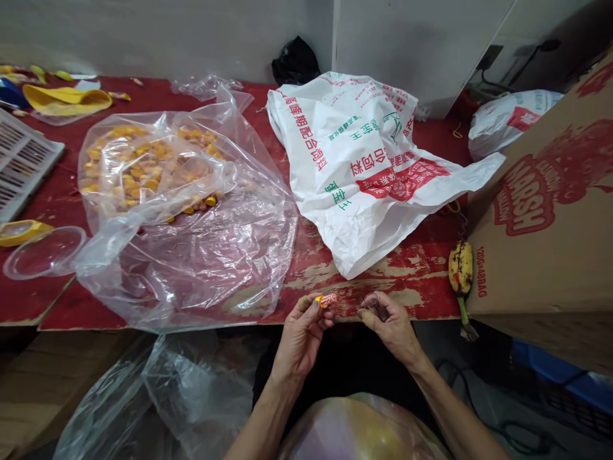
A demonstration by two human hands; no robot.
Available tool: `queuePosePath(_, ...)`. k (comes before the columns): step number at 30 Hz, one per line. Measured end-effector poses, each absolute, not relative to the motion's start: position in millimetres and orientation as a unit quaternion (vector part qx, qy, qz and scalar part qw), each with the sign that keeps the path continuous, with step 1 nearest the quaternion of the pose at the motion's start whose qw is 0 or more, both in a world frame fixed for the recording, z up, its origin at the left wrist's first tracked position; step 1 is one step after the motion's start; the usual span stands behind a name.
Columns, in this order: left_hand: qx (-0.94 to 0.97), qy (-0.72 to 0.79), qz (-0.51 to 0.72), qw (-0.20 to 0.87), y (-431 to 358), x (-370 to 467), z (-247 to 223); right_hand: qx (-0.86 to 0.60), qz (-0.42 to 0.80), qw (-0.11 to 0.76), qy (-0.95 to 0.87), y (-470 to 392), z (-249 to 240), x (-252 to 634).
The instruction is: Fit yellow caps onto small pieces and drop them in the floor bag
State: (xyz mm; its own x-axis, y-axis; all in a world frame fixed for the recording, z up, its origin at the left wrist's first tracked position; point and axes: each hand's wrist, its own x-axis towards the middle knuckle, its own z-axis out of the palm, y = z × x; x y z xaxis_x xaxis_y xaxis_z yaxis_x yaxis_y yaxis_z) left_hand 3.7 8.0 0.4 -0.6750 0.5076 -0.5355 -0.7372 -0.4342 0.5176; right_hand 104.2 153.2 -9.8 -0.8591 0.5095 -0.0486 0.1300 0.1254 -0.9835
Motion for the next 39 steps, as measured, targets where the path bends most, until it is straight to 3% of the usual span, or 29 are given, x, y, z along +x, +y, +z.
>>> queuePosePath(7, -0.198, 0.354, 0.829, 0.386, 2, 8, 4, -0.247, 0.724, 0.153, -0.626, 127, -3, 91)
queuePosePath(14, -0.177, 0.365, 0.838, 0.364, 6, 16, 4, -0.293, 0.720, 0.160, -0.608, 113, 0, 88)
queuePosePath(31, -0.170, 0.316, 0.894, 0.270, -24, 28, 7, -0.232, 0.724, 0.070, -0.645, 79, 16, 70)
queuePosePath(39, -0.168, 0.296, 0.883, 0.322, -28, 24, 6, -0.239, 0.731, 0.132, -0.626, 80, -1, 73)
